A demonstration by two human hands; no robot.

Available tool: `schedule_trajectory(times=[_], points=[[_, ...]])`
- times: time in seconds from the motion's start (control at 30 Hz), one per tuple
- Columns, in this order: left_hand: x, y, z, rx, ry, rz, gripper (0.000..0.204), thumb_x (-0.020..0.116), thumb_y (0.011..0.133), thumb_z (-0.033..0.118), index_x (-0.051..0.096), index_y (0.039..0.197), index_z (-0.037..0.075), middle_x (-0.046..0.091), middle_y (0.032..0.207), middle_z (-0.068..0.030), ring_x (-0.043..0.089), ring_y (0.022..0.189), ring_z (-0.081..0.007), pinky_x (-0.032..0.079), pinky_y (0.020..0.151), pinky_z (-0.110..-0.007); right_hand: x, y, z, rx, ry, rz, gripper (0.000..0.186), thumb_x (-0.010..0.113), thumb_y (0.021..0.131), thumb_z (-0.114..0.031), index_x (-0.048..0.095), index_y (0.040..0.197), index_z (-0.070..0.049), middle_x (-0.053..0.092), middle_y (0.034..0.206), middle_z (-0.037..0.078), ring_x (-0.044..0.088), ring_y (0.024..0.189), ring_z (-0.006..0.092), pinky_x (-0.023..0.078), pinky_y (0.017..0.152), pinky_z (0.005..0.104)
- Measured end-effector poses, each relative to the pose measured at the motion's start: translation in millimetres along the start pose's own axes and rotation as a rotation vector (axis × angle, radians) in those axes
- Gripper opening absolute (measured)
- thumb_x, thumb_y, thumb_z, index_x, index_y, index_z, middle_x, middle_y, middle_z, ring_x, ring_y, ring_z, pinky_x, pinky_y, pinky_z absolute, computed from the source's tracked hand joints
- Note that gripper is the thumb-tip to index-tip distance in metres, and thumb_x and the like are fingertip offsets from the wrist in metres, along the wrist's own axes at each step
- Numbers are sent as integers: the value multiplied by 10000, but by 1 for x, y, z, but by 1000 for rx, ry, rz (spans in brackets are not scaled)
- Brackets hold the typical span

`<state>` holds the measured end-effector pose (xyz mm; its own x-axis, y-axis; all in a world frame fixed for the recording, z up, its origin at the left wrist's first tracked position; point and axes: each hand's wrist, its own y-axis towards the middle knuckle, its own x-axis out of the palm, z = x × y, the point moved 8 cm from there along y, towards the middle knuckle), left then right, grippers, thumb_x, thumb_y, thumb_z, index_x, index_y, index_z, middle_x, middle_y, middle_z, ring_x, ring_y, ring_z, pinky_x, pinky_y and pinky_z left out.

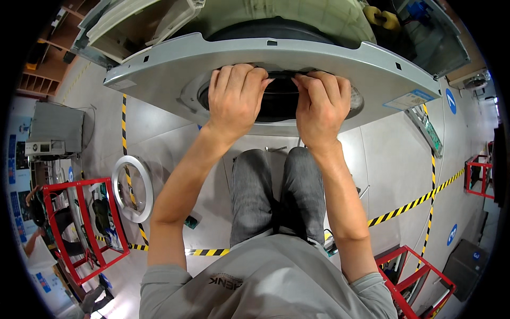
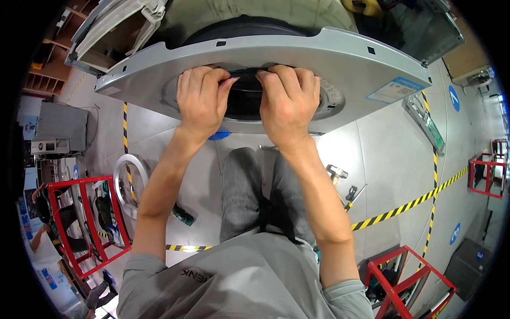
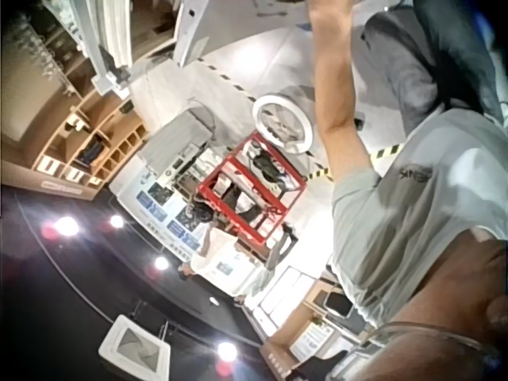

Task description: The person fits a black rubber seal into the circular door opening of a washing machine by hand.

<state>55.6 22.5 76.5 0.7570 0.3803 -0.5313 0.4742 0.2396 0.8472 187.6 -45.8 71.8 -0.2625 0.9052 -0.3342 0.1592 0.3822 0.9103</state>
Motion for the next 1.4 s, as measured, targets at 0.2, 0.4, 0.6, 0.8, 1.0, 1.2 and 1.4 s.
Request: schedule_trajectory(times=[0.2, 0.4, 0.6, 0.8, 1.0, 1.2, 1.4], points=[[-5, 2, 2, -20, -54, 51, 223, 815, 801, 88, 699, 991, 70, 626, 920, -72, 587, 824, -289, 471, 722, -395, 0, 1, 0, 53, -8, -5, 177, 769, 737, -42, 709, 891, -107, 639, 907, 15, 582, 855, 245, 459, 764, 388], [-6, 6, 5, -49, -56, 9, 206, 805, 798, 92, 708, 979, 73, 630, 923, -64, 591, 826, -277, 462, 726, -393, 1, -1, 1, 74, -1, 20, 177, 777, 733, -36, 696, 873, -107, 638, 903, 29, 576, 852, 263, 453, 777, 400], [-5, 6, 2, -98, -76, 20, 149, 793, 800, 89, 695, 912, 82, 636, 889, -50, 595, 794, -261, 439, 722, -387, 1, 0, 3, 113, 30, -9, 193, 783, 738, -23, 698, 895, -96, 642, 909, 34, 569, 848, 273, 448, 777, 400], [-7, 4, 0, -102, -90, 54, 144, 792, 801, 84, 691, 902, 74, 635, 888, -56, 596, 799, -268, 441, 726, -387, 0, 5, -4, 120, 12, -38, 195, 789, 755, -48, 718, 928, -106, 635, 935, 27, 562, 872, 269, 452, 795, 398], [-5, 4, 1, -112, -101, 68, 147, 799, 800, 85, 694, 902, 72, 636, 896, -65, 601, 811, -272, 459, 732, -385, 2, 0, -4, 96, -23, -33, 201, 795, 755, -73, 715, 930, -132, 630, 948, 2, 545, 894, 262, 453, 800, 399], [-7, 1, -3, -70, -88, -3, 202, 826, 791, 107, 703, 947, 66, 640, 936, -68, 601, 824, -286, 482, 747, -390, 6, -2, -5, 112, -45, -18, 205, 804, 741, -70, 708, 913, -129, 634, 959, 2, 548, 904, 266, 452, 815, 403], [-22, -18, -22, -166, -9, 73, 254, 832, 796, 85, 694, 1006, 47, 637, 942, -93, 602, 860, -302, 486, 761, -397, 5, -1, -4, 131, -30, -11, 216, 816, 731, -67, 724, 920, -117, 639, 955, 18, 565, 928, 271, 459, 829, 410]])
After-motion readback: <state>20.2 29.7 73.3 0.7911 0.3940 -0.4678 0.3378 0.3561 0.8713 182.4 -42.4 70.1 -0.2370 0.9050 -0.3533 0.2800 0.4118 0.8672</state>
